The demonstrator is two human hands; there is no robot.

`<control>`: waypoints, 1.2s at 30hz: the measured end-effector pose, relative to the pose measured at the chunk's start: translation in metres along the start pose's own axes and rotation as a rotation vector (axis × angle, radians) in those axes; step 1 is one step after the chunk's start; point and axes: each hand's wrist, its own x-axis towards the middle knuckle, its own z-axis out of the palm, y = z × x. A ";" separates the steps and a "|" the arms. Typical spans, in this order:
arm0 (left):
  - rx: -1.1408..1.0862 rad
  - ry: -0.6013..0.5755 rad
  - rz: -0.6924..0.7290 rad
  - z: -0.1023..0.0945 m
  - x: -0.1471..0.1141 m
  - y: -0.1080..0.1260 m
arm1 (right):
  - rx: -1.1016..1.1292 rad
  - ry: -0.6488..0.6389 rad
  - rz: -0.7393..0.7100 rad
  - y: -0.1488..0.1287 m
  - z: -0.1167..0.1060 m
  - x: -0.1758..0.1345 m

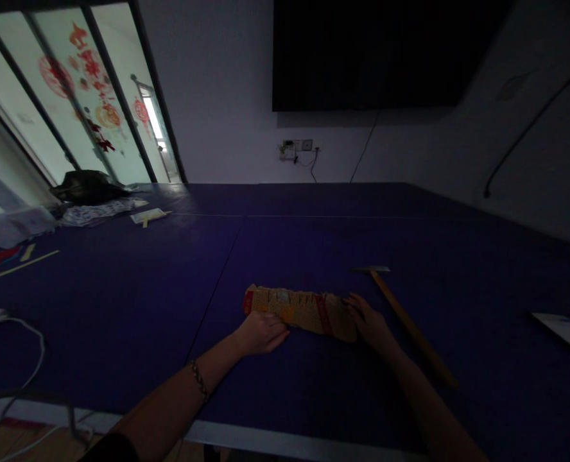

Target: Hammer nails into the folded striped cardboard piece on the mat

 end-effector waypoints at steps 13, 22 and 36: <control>0.013 0.014 0.012 -0.002 0.001 0.000 | 0.017 -0.007 0.025 -0.006 -0.002 -0.001; 0.023 0.029 0.014 -0.001 0.001 0.001 | 0.004 -0.032 0.053 -0.007 -0.002 0.000; 0.022 -0.001 0.013 -0.001 0.000 0.000 | 0.007 -0.029 0.044 -0.004 -0.002 -0.001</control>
